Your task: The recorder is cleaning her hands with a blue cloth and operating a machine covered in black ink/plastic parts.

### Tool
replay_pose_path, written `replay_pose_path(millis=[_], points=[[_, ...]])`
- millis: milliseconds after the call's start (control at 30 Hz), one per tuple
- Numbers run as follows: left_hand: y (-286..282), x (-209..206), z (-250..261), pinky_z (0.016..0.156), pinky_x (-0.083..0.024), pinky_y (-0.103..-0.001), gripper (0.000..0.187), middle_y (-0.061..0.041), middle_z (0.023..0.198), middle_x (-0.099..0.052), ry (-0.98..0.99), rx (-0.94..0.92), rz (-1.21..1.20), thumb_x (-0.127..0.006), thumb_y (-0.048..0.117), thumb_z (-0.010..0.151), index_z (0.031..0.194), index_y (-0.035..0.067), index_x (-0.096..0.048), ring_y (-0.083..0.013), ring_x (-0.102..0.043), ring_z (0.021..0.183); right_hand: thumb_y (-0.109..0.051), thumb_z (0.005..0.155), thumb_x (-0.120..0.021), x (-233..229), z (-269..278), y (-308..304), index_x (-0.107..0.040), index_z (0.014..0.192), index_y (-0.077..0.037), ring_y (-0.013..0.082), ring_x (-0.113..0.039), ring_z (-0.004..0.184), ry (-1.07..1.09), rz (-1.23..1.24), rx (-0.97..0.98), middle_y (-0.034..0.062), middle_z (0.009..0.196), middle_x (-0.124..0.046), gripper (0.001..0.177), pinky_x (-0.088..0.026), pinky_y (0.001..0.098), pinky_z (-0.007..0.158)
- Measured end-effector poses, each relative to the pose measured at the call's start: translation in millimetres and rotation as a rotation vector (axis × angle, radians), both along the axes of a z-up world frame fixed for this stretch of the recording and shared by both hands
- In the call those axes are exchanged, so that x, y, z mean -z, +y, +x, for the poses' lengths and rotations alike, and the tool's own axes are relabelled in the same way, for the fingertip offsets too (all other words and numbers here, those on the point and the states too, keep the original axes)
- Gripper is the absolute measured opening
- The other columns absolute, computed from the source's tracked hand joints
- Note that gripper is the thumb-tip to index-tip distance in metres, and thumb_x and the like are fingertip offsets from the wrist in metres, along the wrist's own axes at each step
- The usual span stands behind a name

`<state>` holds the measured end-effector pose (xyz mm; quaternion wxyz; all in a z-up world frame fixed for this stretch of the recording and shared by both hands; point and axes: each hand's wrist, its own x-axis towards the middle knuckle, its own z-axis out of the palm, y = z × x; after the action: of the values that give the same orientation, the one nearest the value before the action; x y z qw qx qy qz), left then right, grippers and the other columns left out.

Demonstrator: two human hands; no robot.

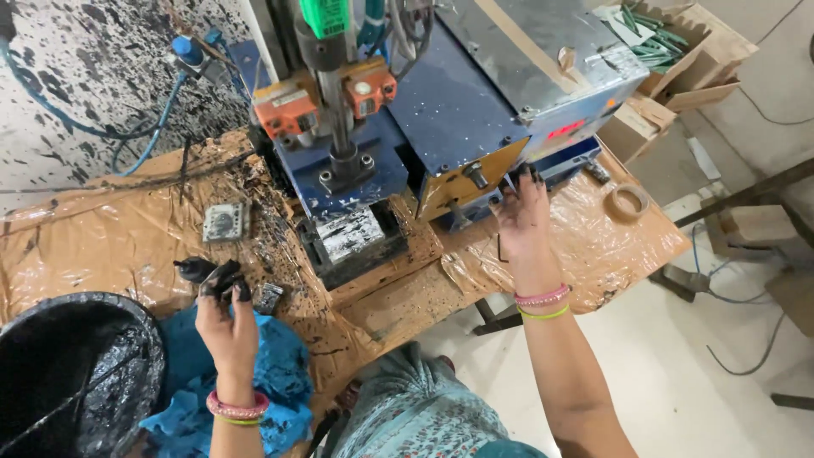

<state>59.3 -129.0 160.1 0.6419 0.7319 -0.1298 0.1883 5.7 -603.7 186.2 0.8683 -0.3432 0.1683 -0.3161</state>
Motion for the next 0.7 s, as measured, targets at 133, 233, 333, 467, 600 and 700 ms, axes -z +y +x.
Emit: replay_pose_path(millis=[133,233,333,467,600,700], points=[[-12,-11,-20,0.089,-0.05,-0.026,0.022,-0.008,0.115,-0.065,-0.021,-0.059,0.075,-0.055,-0.001,0.107,0.127,-0.004,-0.062,-0.012,-0.06,0.1,-0.024,0.092,-0.068,7,8,-15,-0.055,0.126,-0.021,0.0254,-0.055,0.117,0.004,0.05,-0.041,-0.0012,0.129,-0.059,0.036,-0.041,0.0619,0.101],[-15,2,-30,0.084,-0.051,-0.027,0.019,-0.009,0.107,-0.066,0.008,-0.171,0.133,-0.056,-0.001,0.105,0.122,-0.003,-0.065,-0.0141,-0.06,0.093,-0.028,0.092,-0.073,35,13,-36,-0.061,0.126,-0.018,0.0277,-0.055,0.12,-0.091,0.057,-0.164,0.0033,0.127,-0.061,0.038,-0.041,0.0557,0.107],[-19,2,-49,0.086,-0.052,-0.028,0.02,-0.012,0.107,-0.067,-0.058,-0.25,0.151,-0.057,-0.002,0.101,0.118,-0.002,-0.065,-0.0159,-0.063,0.095,-0.036,0.093,-0.072,43,13,-59,-0.065,0.124,-0.019,0.0253,-0.057,0.119,-0.055,0.126,-0.283,0.0042,0.123,-0.064,0.036,-0.041,0.051,0.105],[-18,16,-78,0.087,-0.051,-0.029,0.022,-0.011,0.106,-0.068,-0.051,-0.396,0.12,-0.057,-0.002,0.1,0.12,-0.002,-0.064,-0.016,-0.064,0.097,-0.038,0.098,-0.067,40,12,-66,-0.066,0.125,-0.021,0.022,-0.058,0.112,-0.007,0.106,-0.343,0.0021,0.118,-0.064,0.032,-0.043,0.0484,0.098],[-18,38,-98,0.083,-0.05,-0.028,0.022,-0.007,0.102,-0.066,-0.031,-0.461,0.017,-0.059,-0.002,0.1,0.12,-0.002,-0.064,-0.014,-0.061,0.092,-0.04,0.101,-0.068,39,8,-74,-0.066,0.127,-0.022,0.0226,-0.058,0.112,-0.06,0.064,-0.444,0.0025,0.116,-0.063,0.032,-0.045,0.0479,0.099],[-17,33,-104,0.073,-0.046,-0.026,0.022,-0.002,0.094,-0.062,0.064,-0.472,-0.057,-0.059,0.0,0.1,0.122,-0.001,-0.066,-0.0097,-0.054,0.082,-0.041,0.107,-0.072,32,2,-68,-0.066,0.127,-0.02,0.0216,-0.057,0.11,-0.121,0.006,-0.484,0.0016,0.116,-0.062,0.03,-0.047,0.0437,0.096]])
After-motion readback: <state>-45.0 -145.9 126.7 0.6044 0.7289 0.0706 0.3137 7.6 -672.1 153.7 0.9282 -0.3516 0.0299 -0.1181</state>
